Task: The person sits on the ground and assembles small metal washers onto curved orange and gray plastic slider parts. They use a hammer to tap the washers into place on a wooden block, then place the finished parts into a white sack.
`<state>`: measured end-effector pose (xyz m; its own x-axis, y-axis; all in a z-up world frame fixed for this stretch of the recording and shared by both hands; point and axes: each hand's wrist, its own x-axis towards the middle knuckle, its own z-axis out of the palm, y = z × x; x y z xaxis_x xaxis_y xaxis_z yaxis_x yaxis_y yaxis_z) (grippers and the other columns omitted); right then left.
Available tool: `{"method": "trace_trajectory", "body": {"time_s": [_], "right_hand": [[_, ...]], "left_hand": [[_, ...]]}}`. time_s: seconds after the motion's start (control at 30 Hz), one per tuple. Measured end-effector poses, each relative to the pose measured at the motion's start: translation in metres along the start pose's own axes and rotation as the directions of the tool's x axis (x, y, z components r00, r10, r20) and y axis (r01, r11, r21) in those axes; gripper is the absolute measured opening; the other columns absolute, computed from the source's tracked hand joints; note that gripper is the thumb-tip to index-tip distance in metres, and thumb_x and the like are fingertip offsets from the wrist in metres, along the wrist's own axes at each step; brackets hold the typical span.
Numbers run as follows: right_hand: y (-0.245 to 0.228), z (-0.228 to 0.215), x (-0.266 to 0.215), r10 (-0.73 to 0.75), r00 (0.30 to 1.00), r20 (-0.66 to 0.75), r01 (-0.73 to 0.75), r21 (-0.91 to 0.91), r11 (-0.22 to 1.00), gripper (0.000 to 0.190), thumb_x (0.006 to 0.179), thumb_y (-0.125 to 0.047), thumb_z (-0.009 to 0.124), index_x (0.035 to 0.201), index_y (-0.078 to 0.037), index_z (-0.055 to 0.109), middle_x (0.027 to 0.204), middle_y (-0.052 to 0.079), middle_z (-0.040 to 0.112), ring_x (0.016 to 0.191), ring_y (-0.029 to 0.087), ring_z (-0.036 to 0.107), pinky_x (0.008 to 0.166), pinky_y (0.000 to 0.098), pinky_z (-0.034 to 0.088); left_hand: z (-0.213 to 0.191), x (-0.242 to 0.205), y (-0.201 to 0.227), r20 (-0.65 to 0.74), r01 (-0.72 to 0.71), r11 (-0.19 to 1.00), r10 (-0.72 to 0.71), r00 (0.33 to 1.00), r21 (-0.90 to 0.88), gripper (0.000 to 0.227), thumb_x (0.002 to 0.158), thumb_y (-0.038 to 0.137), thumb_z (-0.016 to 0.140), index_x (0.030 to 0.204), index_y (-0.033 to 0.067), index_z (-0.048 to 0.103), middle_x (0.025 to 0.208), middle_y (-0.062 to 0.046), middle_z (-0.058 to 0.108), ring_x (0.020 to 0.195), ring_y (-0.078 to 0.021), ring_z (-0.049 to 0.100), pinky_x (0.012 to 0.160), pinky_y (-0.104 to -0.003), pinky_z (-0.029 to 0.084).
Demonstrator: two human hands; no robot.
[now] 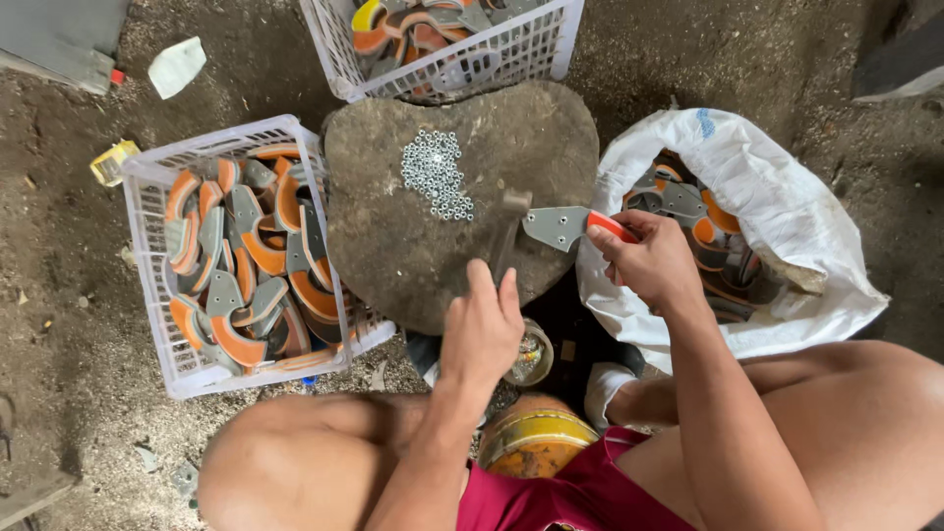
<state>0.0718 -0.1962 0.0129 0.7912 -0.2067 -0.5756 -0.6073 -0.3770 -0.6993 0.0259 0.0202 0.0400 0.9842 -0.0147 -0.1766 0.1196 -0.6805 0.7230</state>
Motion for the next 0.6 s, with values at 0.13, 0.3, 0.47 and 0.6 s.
{"method": "trace_trajectory", "body": {"time_s": [0.13, 0.3, 0.47, 0.6], "right_hand": [[0.005, 0.002, 0.000, -0.082, 0.997, 0.007, 0.081, 0.054, 0.995, 0.032, 0.091, -0.029, 0.076, 0.103, 0.000, 0.074, 0.066, 0.003, 0.066, 0.053, 0.009, 0.060, 0.047, 0.0278, 0.044], [0.006, 0.002, -0.002, -0.052, 0.999, 0.007, 0.051, 0.048, 0.998, 0.031, 0.092, -0.029, 0.075, 0.103, 0.000, 0.074, 0.065, 0.004, 0.066, 0.053, 0.008, 0.060, 0.047, 0.0279, 0.043], [0.011, 0.004, 0.003, -0.035, 0.999, 0.017, 0.034, 0.063, 0.997, 0.031, 0.093, -0.030, 0.074, 0.102, 0.000, 0.074, 0.062, 0.006, 0.064, 0.051, 0.010, 0.057, 0.047, 0.0293, 0.042], [0.026, 0.001, 0.008, -0.098, 0.992, 0.079, 0.094, 0.057, 0.994, 0.032, 0.096, -0.030, 0.072, 0.101, 0.002, 0.072, 0.066, 0.005, 0.065, 0.053, 0.008, 0.058, 0.049, 0.0270, 0.045]], "left_hand": [[-0.002, -0.024, -0.003, -0.111, -0.129, 0.979, 0.113, 0.987, -0.155, 0.029, 0.105, 0.029, 0.053, 0.109, 0.0009, 0.046, 0.065, -0.026, 0.067, 0.062, -0.0464, 0.070, 0.045, -0.053, 0.051], [0.007, -0.016, 0.000, -0.060, -0.105, 0.981, 0.097, 0.994, -0.162, 0.031, 0.107, 0.031, 0.051, 0.109, 0.0005, 0.046, 0.062, -0.024, 0.066, 0.060, -0.0455, 0.070, 0.046, -0.052, 0.052], [0.010, -0.019, -0.007, -0.007, 0.035, 0.998, -0.035, 0.999, -0.055, 0.032, 0.105, 0.031, 0.054, 0.110, -0.0004, 0.050, 0.061, -0.027, 0.064, 0.062, -0.0504, 0.066, 0.049, -0.058, 0.047], [0.011, -0.046, -0.018, -0.035, 0.045, 0.971, -0.055, 0.998, -0.234, 0.035, 0.105, 0.033, 0.052, 0.109, -0.0015, 0.050, 0.066, -0.027, 0.066, 0.065, -0.0483, 0.069, 0.049, -0.057, 0.049]]}}
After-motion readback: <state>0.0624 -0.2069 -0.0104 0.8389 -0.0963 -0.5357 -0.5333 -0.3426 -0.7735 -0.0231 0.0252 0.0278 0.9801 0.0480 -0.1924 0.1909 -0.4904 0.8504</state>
